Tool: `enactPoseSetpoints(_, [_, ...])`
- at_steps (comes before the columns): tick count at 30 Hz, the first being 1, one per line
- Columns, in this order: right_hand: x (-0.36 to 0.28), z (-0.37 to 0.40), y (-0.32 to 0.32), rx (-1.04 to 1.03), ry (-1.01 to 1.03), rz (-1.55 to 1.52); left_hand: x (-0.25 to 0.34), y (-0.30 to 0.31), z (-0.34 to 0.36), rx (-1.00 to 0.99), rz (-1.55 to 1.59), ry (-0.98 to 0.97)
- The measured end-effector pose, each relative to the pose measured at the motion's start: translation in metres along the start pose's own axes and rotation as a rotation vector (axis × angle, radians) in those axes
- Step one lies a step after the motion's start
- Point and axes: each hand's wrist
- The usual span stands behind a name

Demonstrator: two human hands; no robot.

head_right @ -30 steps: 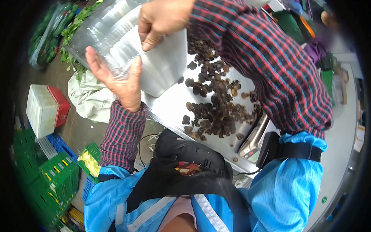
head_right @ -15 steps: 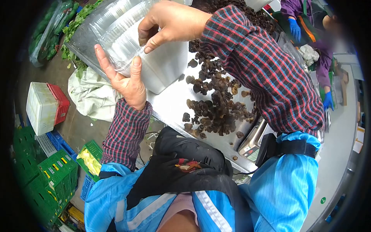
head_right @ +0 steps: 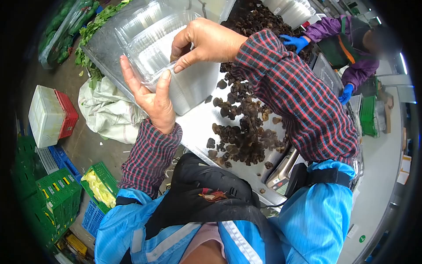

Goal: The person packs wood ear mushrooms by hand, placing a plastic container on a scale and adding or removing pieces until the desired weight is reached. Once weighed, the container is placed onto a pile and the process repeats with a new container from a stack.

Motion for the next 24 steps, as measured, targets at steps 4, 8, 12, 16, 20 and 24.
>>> enactPoseSetpoints(4, [0.008,0.004,-0.005,0.046,0.103,0.035,0.000,-0.001,0.001,0.005,0.017,-0.009])
enactPoseSetpoints(8, [0.003,0.006,-0.013,0.127,0.174,0.020,-0.004,-0.002,-0.001,-0.002,-0.056,-0.097])
enactPoseSetpoints(12, [-0.003,0.000,-0.012,0.108,0.135,0.002,0.002,-0.005,-0.002,0.030,0.020,-0.019])
enactPoseSetpoints(16, [-0.011,-0.004,-0.012,0.183,0.243,0.183,-0.001,-0.006,-0.007,0.051,0.036,0.001])
enactPoseSetpoints(20, [-0.007,-0.006,-0.026,0.324,0.468,0.454,0.002,-0.008,-0.011,0.073,0.003,-0.016])
enactPoseSetpoints(24, [-0.013,-0.001,-0.027,0.501,0.343,0.279,0.003,-0.010,-0.011,0.107,-0.064,-0.100])
Point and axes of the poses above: each hand's wrist, its own z-axis away from the middle knuckle, its own y-axis out of the back of the hand, x = y × z, and after that the axes turned 15 degrees about x, right-handed
